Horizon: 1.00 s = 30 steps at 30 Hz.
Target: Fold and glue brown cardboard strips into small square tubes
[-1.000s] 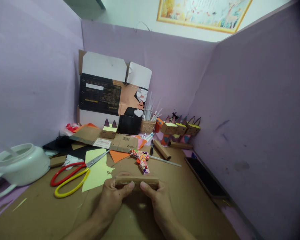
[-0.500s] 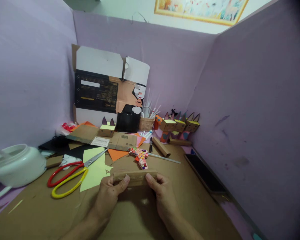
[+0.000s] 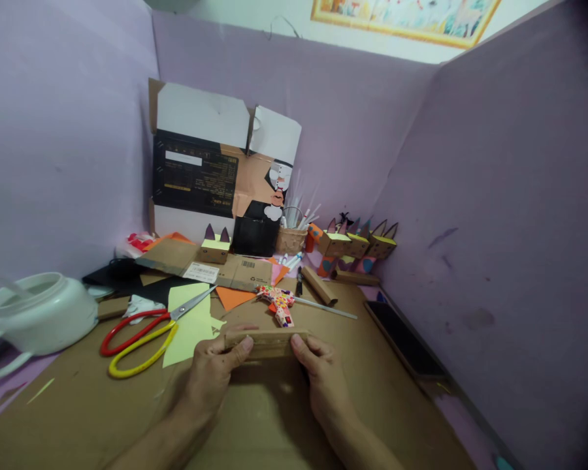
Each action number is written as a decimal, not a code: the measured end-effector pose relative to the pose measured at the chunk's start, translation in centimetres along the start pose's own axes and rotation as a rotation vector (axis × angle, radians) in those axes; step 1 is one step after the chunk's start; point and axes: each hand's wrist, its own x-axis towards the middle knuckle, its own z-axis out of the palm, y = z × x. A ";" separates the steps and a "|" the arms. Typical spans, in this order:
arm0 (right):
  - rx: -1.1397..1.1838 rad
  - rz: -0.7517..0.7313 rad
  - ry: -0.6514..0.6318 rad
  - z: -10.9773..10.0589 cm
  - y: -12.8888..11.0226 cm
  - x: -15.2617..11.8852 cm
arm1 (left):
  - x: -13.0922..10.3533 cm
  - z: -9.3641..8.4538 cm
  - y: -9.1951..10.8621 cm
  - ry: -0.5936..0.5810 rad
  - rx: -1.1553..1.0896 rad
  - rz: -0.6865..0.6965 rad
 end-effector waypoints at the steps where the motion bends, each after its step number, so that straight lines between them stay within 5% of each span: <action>1: -0.007 0.004 0.002 0.0 0.0 0.0 | 0.0 0.0 0.1 0.028 0.012 -0.001; 7: -0.038 -0.004 0.018 -0.4 -0.1 0.2 | 0.3 0.0 1.1 0.144 0.032 0.030; 11: 0.013 -0.048 0.159 -1.4 -0.6 1.0 | 1.5 -1.7 2.2 0.372 -0.002 0.051; 14: 0.035 -0.070 0.214 -1.9 -0.8 1.5 | 2.4 -3.1 2.9 0.418 -0.023 0.093; 21: 0.113 0.013 0.180 -1.6 -0.6 1.1 | 1.8 -2.8 2.6 0.257 0.029 0.098; 30: 0.066 0.043 0.185 -2.3 -0.8 1.7 | 1.5 -2.3 2.8 -0.114 -0.372 -0.203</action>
